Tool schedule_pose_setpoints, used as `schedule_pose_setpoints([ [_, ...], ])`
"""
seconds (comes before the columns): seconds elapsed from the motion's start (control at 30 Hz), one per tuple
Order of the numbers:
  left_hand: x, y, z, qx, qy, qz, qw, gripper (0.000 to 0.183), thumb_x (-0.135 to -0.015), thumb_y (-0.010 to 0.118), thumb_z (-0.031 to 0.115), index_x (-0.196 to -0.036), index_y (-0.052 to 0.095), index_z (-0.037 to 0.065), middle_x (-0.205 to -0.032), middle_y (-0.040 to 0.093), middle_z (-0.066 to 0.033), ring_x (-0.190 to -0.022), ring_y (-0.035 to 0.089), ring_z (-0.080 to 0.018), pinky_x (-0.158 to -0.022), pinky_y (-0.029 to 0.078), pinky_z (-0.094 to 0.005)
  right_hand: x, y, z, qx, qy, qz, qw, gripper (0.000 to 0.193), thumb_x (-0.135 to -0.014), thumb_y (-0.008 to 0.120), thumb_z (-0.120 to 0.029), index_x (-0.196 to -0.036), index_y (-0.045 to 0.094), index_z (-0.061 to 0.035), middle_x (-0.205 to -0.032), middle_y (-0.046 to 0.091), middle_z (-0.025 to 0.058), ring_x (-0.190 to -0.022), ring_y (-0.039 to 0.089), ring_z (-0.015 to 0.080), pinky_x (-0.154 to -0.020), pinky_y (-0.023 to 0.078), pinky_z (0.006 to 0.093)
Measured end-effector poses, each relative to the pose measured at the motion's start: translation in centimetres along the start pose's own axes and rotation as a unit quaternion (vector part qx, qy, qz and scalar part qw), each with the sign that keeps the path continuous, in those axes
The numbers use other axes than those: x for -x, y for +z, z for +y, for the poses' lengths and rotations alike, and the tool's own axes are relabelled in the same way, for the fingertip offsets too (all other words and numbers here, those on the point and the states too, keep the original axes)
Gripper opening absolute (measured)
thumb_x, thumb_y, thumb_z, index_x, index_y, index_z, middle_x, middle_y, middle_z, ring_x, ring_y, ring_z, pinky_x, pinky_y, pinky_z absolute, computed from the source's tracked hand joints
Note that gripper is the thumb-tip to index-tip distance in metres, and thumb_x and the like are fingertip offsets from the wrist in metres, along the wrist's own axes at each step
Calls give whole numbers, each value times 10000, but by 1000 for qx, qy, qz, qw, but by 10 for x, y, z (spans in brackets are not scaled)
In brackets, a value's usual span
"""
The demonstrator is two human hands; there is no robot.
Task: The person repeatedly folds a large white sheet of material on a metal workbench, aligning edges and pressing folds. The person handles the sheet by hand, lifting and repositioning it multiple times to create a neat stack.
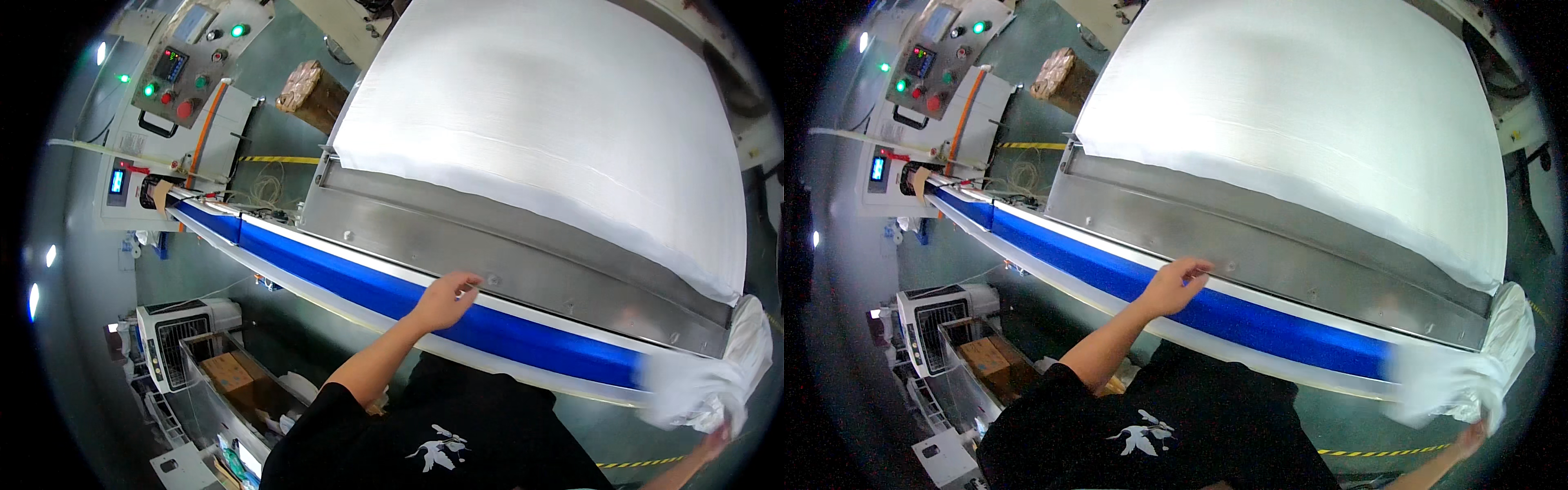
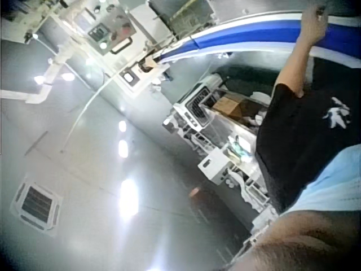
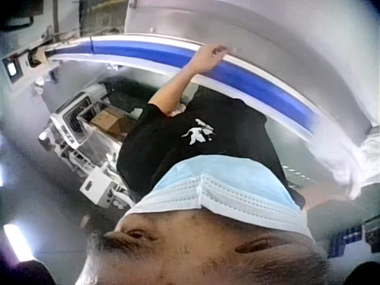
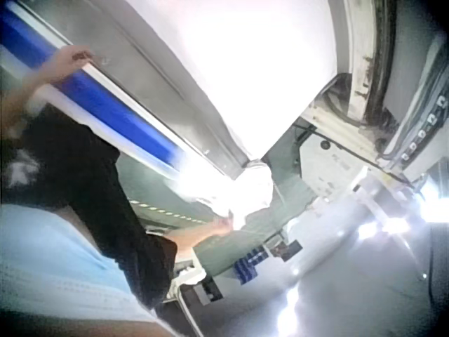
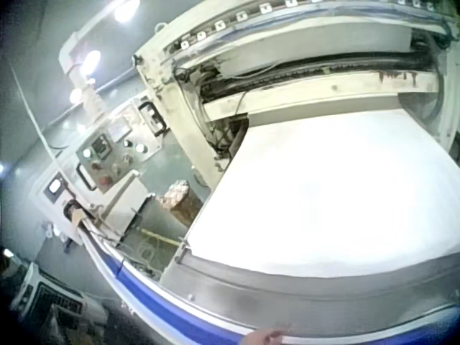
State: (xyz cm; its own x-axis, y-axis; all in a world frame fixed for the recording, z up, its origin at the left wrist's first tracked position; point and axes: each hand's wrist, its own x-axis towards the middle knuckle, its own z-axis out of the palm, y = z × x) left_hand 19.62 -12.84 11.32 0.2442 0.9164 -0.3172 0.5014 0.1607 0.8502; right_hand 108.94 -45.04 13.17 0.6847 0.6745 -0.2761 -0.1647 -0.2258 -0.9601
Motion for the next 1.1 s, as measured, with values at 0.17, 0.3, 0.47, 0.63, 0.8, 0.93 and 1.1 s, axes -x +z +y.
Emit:
schedule_pose_setpoints([
  [0.17,-19,-41,-64,-53,-20,116,992,275,-863,588,177,-1107,615,53,-1073,615,-156,-951,611,-283,-836,493,-366,18,49,19,77,-71,121,987,397,-909,536,-211,-1268,504,-46,-1192,562,104,-1105,542,225,-924,449,349],
  [0.3,-40,-129,-117,-256,-44,259,930,377,-841,565,161,-1196,548,37,-1183,553,-194,-1096,523,-368,-939,434,-447,54,326,92,200,51,64,977,354,-862,642,-236,-1184,575,-104,-1004,630,20,-857,607,154,-676,451,272],
  [0.47,-132,-276,-139,-471,30,347,810,643,-763,599,121,-1352,358,25,-1323,447,-200,-1221,440,-364,-1048,337,-444,123,605,113,260,18,-232,937,245,-887,633,-166,-1100,599,-49,-925,630,41,-800,611,125,-672,485,240],
  [0.63,-148,-330,-181,-484,7,279,829,663,-710,623,90,-1320,370,39,-1310,473,-168,-1224,448,-342,-1052,326,-444,202,840,62,368,-133,-468,792,213,-872,608,-180,-1014,629,-23,-879,665,95,-787,625,178,-728,492,292],
  [0.8,-147,-335,-174,-524,72,253,810,554,-701,624,91,-1224,445,83,-1159,542,-115,-1138,496,-298,-1011,349,-436,229,975,51,351,-269,-540,716,203,-856,574,-191,-1008,611,-62,-906,628,140,-831,610,327,-737,494,413],
  [0.93,-141,-339,-171,-552,88,214,801,515,-684,629,89,-1180,505,149,-1136,541,-103,-1111,503,-297,-987,364,-444,255,1043,62,265,-441,-526,677,202,-838,582,-124,-1023,593,-43,-1011,618,146,-875,609,329,-766,490,398],
  [1.1,-140,-349,-158,-557,82,147,813,526,-677,626,81,-1182,514,175,-1164,526,-89,-1119,498,-291,-954,379,-448,274,1067,81,335,-454,-472,677,215,-840,577,-153,-1014,581,-26,-1034,620,146,-941,597,330,-840,472,425],
])
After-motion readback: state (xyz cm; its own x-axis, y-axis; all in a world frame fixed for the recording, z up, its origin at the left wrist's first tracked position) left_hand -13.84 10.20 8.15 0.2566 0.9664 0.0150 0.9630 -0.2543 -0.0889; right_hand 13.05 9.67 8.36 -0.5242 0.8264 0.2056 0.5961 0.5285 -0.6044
